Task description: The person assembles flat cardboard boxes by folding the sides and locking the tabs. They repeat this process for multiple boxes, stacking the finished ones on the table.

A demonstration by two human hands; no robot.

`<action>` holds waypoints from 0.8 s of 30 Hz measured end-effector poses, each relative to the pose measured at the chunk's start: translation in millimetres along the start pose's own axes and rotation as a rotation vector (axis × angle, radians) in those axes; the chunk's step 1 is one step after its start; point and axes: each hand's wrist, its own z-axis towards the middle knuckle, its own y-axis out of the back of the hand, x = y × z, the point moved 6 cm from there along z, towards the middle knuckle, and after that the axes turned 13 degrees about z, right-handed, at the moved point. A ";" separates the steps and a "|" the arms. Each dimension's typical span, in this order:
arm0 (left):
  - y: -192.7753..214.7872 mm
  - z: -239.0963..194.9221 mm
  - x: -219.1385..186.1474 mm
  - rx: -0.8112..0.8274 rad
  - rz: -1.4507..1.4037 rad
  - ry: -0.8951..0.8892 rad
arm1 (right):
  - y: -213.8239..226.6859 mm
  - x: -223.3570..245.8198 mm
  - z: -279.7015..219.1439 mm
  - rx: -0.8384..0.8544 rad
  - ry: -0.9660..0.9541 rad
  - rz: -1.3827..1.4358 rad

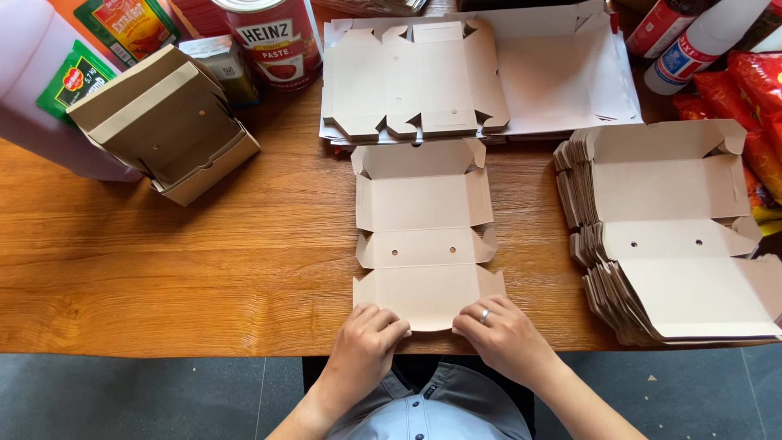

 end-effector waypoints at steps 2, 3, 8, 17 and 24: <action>-6.8 -0.3 4.8 0.057 0.027 0.091 | -10.5 -15.2 -4.6 0.048 -0.202 0.009; -8.7 -0.2 4.4 0.061 0.026 0.093 | -12.3 -16.5 -5.4 0.049 -0.203 0.013; -25.2 0.0 22.9 0.169 -0.099 0.331 | -20.8 -44.7 -8.6 0.168 -0.672 0.296; -15.1 11.5 21.3 0.224 -0.047 0.367 | -19.7 -37.4 2.3 0.152 -0.575 0.222; -12.3 -2.4 -2.9 0.040 0.170 0.080 | -17.7 -15.6 -2.9 0.100 -0.264 0.048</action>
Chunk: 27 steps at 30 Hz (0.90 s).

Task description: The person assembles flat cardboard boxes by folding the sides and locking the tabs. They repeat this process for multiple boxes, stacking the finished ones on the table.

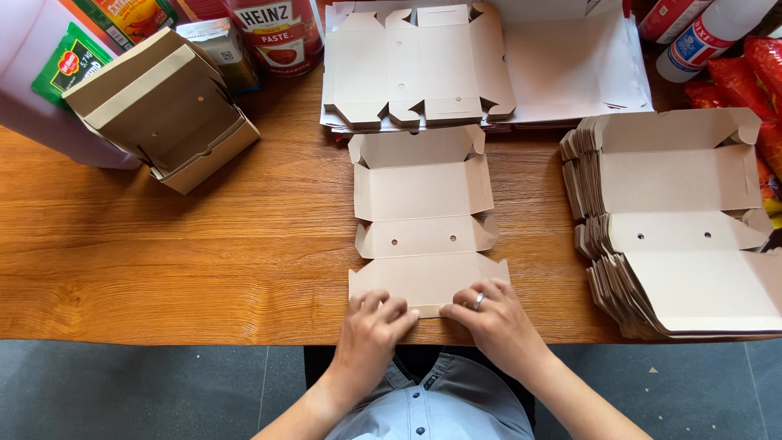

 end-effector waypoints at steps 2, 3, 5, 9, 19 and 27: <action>0.9 -10.9 -14.5 -0.042 0.145 -0.115 | -2.7 12.1 -9.3 -0.063 0.210 -0.180; 0.8 -15.4 -17.9 -0.041 0.146 -0.115 | -3.6 16.3 -11.8 -0.063 0.211 -0.179; -2.8 -24.5 -26.9 0.013 0.258 -0.167 | -9.0 26.7 -17.0 -0.027 0.241 -0.323; -2.5 -25.9 -38.6 0.014 0.322 -0.190 | -12.7 45.8 -11.8 -0.060 0.265 -0.318; -3.2 -33.1 -30.0 0.007 0.435 -0.109 | -20.3 38.2 -32.8 -0.216 0.099 -0.395; -9.7 -55.8 -15.5 0.055 0.566 -0.105 | -3.3 26.5 -49.3 -0.258 0.070 -0.419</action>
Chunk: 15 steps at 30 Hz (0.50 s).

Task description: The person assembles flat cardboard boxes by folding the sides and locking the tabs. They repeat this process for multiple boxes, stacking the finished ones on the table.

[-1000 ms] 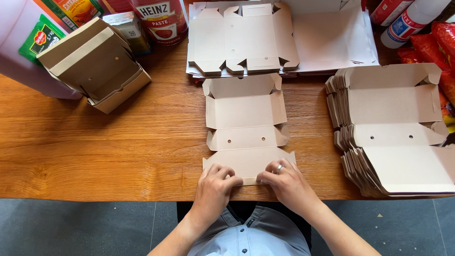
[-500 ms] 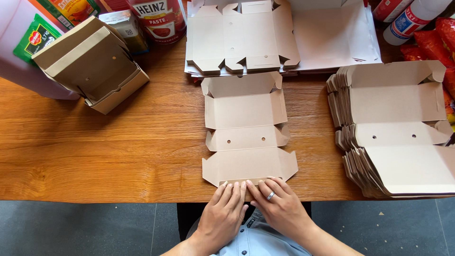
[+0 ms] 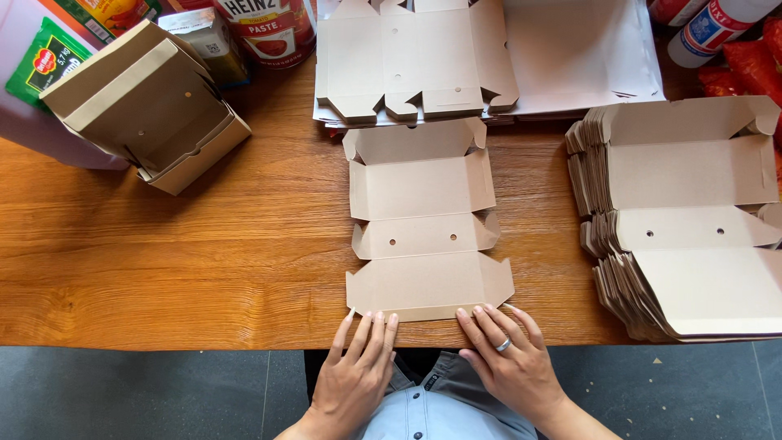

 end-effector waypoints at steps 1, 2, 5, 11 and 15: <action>2.0 1.4 -1.9 -0.014 0.019 -0.012 | -0.5 1.3 -0.1 0.005 -0.004 -0.008; 4.1 2.7 -3.8 -0.028 0.037 -0.024 | -0.9 2.8 -0.2 0.010 -0.007 -0.017; 14.7 18.9 -10.0 -0.064 -0.089 -0.031 | -13.4 11.9 -0.8 0.030 0.011 -0.015; 6.3 23.9 -28.2 -0.107 -0.109 -0.058 | -22.6 20.6 8.4 0.005 0.044 0.074; 5.9 18.1 -13.8 -0.086 -0.110 -0.067 | -13.2 12.7 5.5 -0.001 0.052 0.057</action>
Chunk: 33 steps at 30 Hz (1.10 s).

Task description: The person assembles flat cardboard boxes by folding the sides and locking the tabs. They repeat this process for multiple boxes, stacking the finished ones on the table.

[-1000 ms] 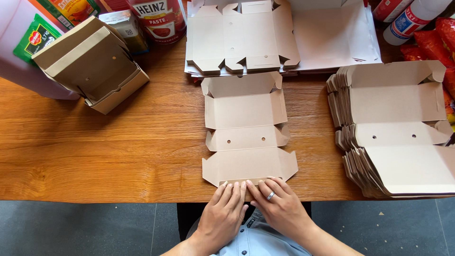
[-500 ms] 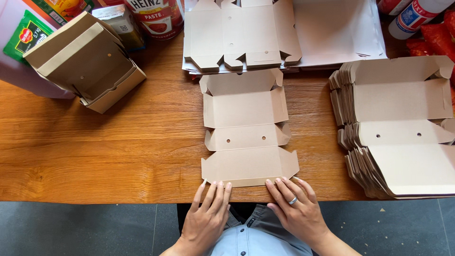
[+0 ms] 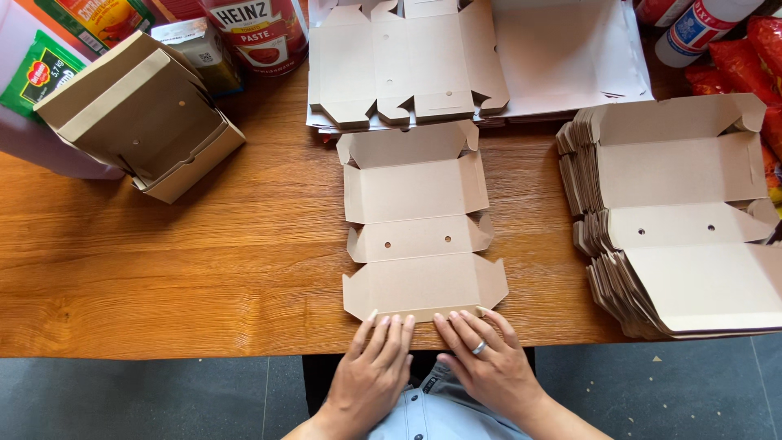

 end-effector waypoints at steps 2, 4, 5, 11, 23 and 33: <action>-1.9 -7.7 9.2 0.013 -0.015 0.024 | 5.2 -6.9 -5.2 0.001 -0.022 -0.023; -3.2 -18.8 16.6 0.019 0.008 0.032 | 12.5 -13.6 -10.7 -0.014 -0.036 -0.031; -4.0 -24.4 20.4 0.026 0.030 0.040 | 16.5 -17.4 -13.7 -0.027 -0.050 -0.040; 4.1 -28.5 31.1 0.047 0.006 0.063 | 24.2 -22.6 -15.2 -0.043 -0.080 -0.026; 10.3 22.6 27.0 0.006 -0.117 0.186 | 36.8 -45.2 15.3 -0.040 -0.034 0.277; 4.0 55.0 27.7 -0.086 -0.481 0.174 | 46.7 -88.9 32.4 0.190 0.083 0.326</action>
